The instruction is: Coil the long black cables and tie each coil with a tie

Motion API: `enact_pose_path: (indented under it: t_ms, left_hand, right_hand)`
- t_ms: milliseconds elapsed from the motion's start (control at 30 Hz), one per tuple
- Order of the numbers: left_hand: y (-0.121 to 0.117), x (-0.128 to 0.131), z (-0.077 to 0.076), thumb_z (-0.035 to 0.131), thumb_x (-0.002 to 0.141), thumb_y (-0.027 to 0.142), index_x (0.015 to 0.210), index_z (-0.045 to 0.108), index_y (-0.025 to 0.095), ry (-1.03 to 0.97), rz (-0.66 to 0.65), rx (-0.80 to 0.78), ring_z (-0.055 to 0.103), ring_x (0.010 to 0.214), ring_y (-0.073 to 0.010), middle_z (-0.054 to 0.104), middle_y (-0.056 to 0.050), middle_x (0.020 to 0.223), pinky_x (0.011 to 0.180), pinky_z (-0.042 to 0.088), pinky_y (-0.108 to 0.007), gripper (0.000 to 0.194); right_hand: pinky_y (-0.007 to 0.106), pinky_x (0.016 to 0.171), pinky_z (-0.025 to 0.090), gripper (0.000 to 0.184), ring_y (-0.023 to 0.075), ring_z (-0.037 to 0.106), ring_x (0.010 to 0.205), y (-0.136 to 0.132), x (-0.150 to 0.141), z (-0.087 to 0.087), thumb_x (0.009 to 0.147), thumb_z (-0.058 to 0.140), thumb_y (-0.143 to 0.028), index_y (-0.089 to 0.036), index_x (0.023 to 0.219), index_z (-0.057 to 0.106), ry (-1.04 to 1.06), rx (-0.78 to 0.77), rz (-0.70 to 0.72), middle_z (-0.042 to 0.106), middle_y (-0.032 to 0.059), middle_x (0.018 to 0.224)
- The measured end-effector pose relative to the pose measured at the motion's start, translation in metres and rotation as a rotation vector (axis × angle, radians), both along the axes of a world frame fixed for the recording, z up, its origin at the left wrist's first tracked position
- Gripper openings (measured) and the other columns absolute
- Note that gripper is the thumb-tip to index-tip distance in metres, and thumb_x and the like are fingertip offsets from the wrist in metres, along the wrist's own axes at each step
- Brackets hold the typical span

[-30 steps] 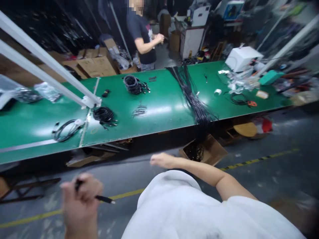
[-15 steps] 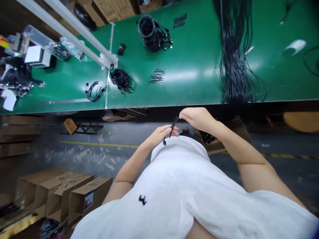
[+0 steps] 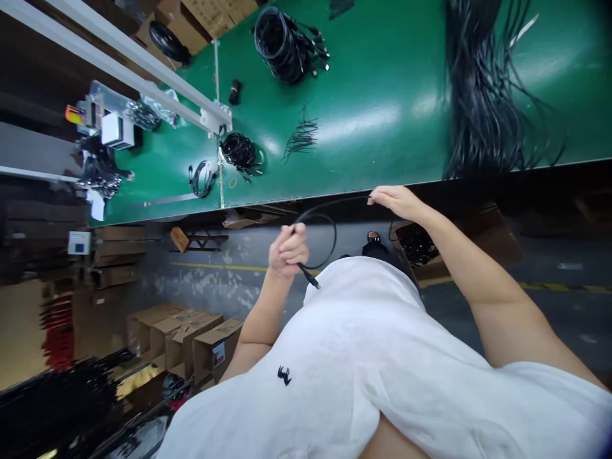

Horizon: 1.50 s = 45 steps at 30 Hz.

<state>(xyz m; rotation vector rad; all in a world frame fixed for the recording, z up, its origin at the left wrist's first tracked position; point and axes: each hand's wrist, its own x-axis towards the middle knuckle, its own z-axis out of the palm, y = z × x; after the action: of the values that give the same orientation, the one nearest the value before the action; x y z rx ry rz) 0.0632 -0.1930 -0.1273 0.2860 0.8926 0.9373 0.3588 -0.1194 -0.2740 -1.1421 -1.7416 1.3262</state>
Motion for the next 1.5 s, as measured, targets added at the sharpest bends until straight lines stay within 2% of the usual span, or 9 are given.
enact_pose_path:
  t_ms: [167,400,500,600,833,1033,1233,1367,1500]
  left_hand:
    - [0.002,-0.039,0.019,0.044,0.100,0.030,0.113,0.064,0.021,0.023,0.374,0.261,0.025,0.027,0.0013,0.039,0.011,0.048,0.028,0.017,-0.004,0.026]
    - [-0.031,-0.004,-0.042,0.068,0.085,0.028,0.112,0.065,0.010,0.235,-0.220,0.153,0.065,0.064,-0.0090,0.068,-0.005,0.079,0.054,0.050,-0.014,0.032]
    - [-0.065,0.017,-0.058,0.071,0.082,0.039,0.105,0.068,0.009,0.116,-0.596,0.145,0.067,0.066,-0.0151,0.071,-0.010,0.079,0.062,0.055,-0.024,0.038]
    - [-0.089,0.024,-0.058,0.067,0.085,0.040,0.097,0.070,0.010,-0.100,-0.626,0.143,0.044,0.038,-0.0049,0.051,0.003,0.048,0.042,0.039,-0.015,0.032]
    - [-0.088,-0.003,-0.049,0.064,0.087,0.033,0.093,0.072,0.016,-0.201,-0.190,0.041,0.015,0.033,0.0008,0.041,0.007,0.054,0.026,0.012,-0.010,0.019]
    - [-0.050,-0.068,-0.026,0.059,0.092,0.038,0.116,0.065,0.023,-0.144,0.390,0.316,0.021,0.032,-0.0010,0.035,0.011,0.047,0.028,0.016,-0.006,0.029]
    - [0.005,-0.051,-0.039,0.073,0.081,0.036,0.100,0.067,0.010,0.274,0.015,0.200,0.061,0.053,-0.0065,0.067,-0.002,0.068,0.043,0.044,-0.011,0.032]
    - [0.017,-0.025,-0.055,0.070,0.081,0.048,0.095,0.066,0.009,0.288,-0.358,0.169,0.072,0.074,-0.0184,0.074,-0.013,0.084,0.068,0.057,-0.026,0.041]
    - [0.024,-0.032,-0.053,0.072,0.077,0.052,0.086,0.064,0.010,0.122,-0.483,0.149,0.063,0.048,-0.0145,0.068,-0.007,0.062,0.048,0.049,-0.023,0.044]
  right_hand:
    - [0.033,0.083,0.048,0.042,0.0224,0.067,0.094,-0.080,0.046,-0.048,0.093,0.037,-0.041,-0.020,0.084,0.072,-0.446,-0.009,-0.105,0.074,0.0077,0.098]
    - [0.024,0.062,0.039,0.040,0.0139,0.065,0.072,-0.164,-0.019,0.083,0.100,0.036,-0.040,-0.022,0.091,0.071,-0.387,0.266,0.574,0.073,0.0025,0.083]
    - [0.024,0.063,0.037,0.038,0.0142,0.063,0.073,-0.145,-0.035,0.115,0.098,0.040,-0.040,-0.019,0.089,0.071,-0.341,0.245,0.424,0.072,0.0041,0.084]
    - [0.024,0.068,0.039,0.035,0.0156,0.063,0.078,-0.125,-0.031,0.114,0.095,0.046,-0.042,-0.018,0.090,0.071,-0.333,0.164,0.301,0.072,0.0046,0.087]
    - [0.028,0.084,0.046,0.044,0.0184,0.065,0.090,-0.089,0.002,0.046,0.093,0.043,-0.052,-0.018,0.091,0.072,-0.230,0.016,0.140,0.073,0.0041,0.094]
    - [0.030,0.079,0.047,0.041,0.0218,0.066,0.093,-0.063,0.047,-0.028,0.093,0.036,-0.037,-0.020,0.087,0.073,-0.739,-0.020,-0.040,0.074,0.0069,0.100]
    - [0.026,0.064,0.039,0.039,0.0144,0.062,0.069,-0.068,-0.044,0.057,0.100,0.035,-0.038,-0.022,0.093,0.070,-0.496,0.430,0.689,0.072,0.0044,0.083]
    - [0.026,0.063,0.036,0.041,0.0147,0.061,0.070,-0.008,-0.082,0.111,0.101,0.035,-0.040,-0.019,0.094,0.069,-0.393,0.517,0.564,0.072,0.0051,0.082]
    - [0.025,0.068,0.038,0.038,0.0166,0.063,0.081,0.041,-0.086,0.115,0.100,0.039,-0.041,-0.020,0.095,0.070,-0.369,0.394,0.473,0.073,0.0044,0.091]
